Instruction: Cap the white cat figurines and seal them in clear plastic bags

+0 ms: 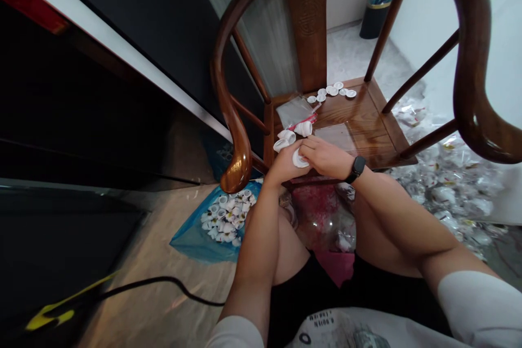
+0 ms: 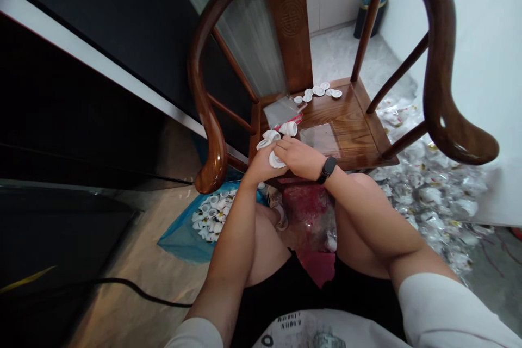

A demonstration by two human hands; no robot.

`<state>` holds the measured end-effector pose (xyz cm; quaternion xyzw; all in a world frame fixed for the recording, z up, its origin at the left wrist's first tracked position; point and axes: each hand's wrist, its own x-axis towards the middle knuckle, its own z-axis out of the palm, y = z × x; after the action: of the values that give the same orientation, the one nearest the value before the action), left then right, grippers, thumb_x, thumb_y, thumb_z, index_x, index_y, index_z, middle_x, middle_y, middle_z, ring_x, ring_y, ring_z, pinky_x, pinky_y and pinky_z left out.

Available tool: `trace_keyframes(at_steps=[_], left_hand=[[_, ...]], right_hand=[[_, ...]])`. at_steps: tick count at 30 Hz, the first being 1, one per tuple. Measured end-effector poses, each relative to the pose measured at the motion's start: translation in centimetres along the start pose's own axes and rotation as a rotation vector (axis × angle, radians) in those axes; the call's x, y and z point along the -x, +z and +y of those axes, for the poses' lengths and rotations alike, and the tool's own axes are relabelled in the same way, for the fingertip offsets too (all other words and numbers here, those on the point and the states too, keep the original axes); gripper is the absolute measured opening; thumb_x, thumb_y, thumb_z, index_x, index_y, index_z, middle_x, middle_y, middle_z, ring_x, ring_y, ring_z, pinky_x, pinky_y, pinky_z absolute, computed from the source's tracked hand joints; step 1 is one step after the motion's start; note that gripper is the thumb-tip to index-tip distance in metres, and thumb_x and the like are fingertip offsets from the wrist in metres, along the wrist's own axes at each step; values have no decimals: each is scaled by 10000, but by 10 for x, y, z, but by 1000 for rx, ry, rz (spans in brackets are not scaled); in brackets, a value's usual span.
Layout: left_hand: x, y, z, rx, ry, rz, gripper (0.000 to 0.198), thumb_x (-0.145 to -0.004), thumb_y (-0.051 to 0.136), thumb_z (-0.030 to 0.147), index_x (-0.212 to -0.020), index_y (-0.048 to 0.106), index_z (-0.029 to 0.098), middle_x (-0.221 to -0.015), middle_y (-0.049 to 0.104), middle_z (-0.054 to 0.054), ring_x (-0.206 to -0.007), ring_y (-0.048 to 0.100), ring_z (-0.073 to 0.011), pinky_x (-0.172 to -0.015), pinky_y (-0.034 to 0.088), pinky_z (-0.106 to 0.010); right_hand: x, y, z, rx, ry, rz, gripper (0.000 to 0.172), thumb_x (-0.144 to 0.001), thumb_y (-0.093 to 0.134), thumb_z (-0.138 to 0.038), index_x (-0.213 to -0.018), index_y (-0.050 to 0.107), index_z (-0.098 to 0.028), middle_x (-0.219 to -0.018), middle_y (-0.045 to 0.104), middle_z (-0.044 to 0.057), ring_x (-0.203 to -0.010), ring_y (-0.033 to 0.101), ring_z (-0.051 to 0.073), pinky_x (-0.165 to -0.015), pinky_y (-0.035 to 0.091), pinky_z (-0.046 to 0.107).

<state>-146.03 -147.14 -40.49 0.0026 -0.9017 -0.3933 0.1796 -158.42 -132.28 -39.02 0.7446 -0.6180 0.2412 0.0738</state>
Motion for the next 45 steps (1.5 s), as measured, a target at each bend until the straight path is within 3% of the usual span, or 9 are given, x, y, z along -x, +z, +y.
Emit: trace_keyframes(at_steps=[6, 12, 17, 22, 25, 29, 37, 40, 45], left_hand=[[2, -3, -6, 96, -83, -151, 713, -694, 934, 318, -1321, 653, 129, -1151, 754, -96, -1041, 711, -252, -917, 582, -331], [4, 7, -10, 63, -43, -70, 1257, -806, 844, 278, -1732, 4, 158, -1502, 594, -209, -1331, 641, -299, -1165, 493, -440], [-4, 27, -11, 13, -12, 38, 1265, -894, 802, 353, -1712, -154, 222, -1573, 515, -227, -1380, 612, -287, -1199, 485, -473], [-17, 44, -14, -50, 12, 144, 1035, -962, 738, 354, -1725, 47, 245, -1646, 444, -211, -1477, 541, -273, -1242, 461, -468], [-20, 59, -21, -145, 55, -41, 637, -1030, 575, 248, -1641, 394, 237, -1662, 477, -165, -1548, 472, -270, -1306, 379, -499], [-19, 87, -33, -318, 32, -269, 532, -1055, 464, 216, -1585, 506, 219, -1719, 427, -131, -1618, 374, -287, -1343, 277, -572], [-13, 108, -28, -433, 50, -246, 405, -1065, 479, 261, -1398, 702, 322, -1460, 673, -87, -1532, 468, -308, -1322, 195, -670], [-17, 107, -28, -367, 43, -212, 361, -1069, 509, 337, -1336, 750, 307, -1355, 707, -86, -1455, 535, -297, -1294, 295, -618], [-29, 111, -52, -192, 60, -149, 363, -1067, 543, 356, -1356, 750, 283, -1468, 671, -90, -1419, 572, -255, -1239, 426, -513]], right_hand=[[4, 0, 3, -12, -28, -26, 154, -1031, 521, -143, -1034, 674, -125, -1024, 663, 147, -989, 586, 291, -950, 501, 465], [10, 2, 9, -275, 221, 135, 270, -988, 649, -356, -1147, 660, -138, -1118, 656, 155, -1044, 616, 307, -951, 527, 464], [17, 3, 13, -385, 330, 141, 539, -939, 713, -528, -1334, 617, -174, -1258, 659, 149, -1181, 622, 327, -1054, 506, 480], [42, -15, 36, -387, 581, 493, 507, -985, 632, -596, -1306, 652, -204, -1250, 689, 126, -1128, 642, 287, -1016, 530, 439], [62, -26, 53, -444, 786, 730, 533, -996, 580, -679, -1302, 630, -245, -1139, 702, 78, -1004, 664, 244, -924, 562, 394], [84, -34, 62, -502, 863, 850, 536, -955, 624, -725, -1219, 625, -258, -980, 674, 33, -877, 653, 205, -836, 567, 353], [124, -44, 42, -471, 870, 617, 524, -930, 688, -647, -1245, 650, -230, -1124, 723, 64, -933, 671, 225, -831, 569, 362], [147, -40, 29, -442, 935, 478, 448, -944, 685, -578, -1211, 670, -218, -1067, 740, 67, -922, 683, 237, -835, 569, 377], [170, -33, 14, -413, 869, 9, 418, -944, 665, -460, -1273, 698, -204, -1237, 758, 108, -1101, 715, 288, -1004, 550, 438]])
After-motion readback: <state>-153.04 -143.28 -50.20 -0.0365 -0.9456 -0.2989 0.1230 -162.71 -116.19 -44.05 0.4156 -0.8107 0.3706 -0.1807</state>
